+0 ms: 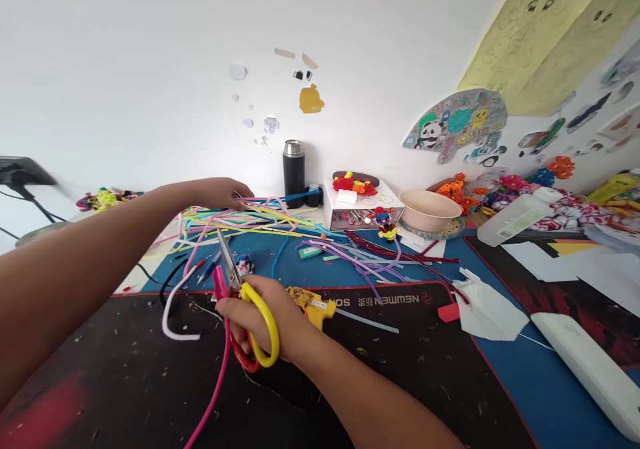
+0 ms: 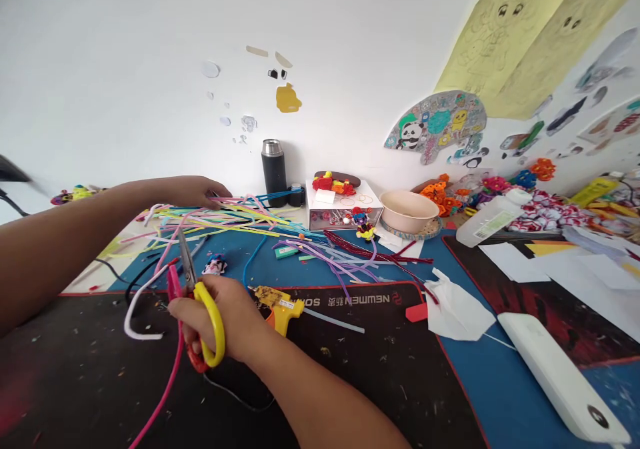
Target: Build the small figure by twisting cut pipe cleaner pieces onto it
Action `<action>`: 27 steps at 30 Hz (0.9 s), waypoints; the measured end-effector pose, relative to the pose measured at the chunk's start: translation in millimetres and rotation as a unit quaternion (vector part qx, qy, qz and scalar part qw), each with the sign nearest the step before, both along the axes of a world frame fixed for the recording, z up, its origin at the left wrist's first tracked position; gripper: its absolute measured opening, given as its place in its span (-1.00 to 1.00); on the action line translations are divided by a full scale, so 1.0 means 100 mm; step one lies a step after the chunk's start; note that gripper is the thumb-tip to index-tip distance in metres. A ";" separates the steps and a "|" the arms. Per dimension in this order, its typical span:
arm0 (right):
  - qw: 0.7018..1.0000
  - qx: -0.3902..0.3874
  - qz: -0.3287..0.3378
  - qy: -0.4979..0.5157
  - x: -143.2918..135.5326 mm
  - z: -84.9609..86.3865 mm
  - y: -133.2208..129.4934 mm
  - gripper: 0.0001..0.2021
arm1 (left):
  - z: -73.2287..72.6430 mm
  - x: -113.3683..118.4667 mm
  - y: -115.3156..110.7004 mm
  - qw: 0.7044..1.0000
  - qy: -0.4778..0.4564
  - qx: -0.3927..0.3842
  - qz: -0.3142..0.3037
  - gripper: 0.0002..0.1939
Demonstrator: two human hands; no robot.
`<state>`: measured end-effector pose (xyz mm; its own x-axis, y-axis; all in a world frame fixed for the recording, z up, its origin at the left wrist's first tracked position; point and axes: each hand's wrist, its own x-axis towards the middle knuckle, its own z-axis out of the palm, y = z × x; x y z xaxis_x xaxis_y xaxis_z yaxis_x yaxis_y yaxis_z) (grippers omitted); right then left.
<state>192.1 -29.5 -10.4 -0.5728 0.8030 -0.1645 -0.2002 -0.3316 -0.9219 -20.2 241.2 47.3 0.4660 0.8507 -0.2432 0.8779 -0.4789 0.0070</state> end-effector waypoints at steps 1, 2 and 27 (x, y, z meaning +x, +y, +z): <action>1.000 0.002 -0.001 0.001 0.00 0.00 0.00 -0.51 | -0.01 -0.02 -0.01 1.000 -0.002 0.008 0.002 -0.22; 1.000 0.004 -0.001 0.001 0.00 0.00 0.00 -0.52 | -0.02 -0.04 -0.02 1.000 -0.003 0.019 0.007 -0.19; 0.995 0.038 -0.010 -0.095 -0.04 -0.13 -0.06 -0.78 | -0.37 0.01 -0.28 0.998 0.038 0.048 0.013 -0.68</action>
<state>188.0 -35.6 -23.2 -0.5202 0.8287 -0.2064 -0.0264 -0.2571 -0.9660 -19.0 213.1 10.5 0.4268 0.8834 -0.1936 0.8864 -0.4511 -0.1041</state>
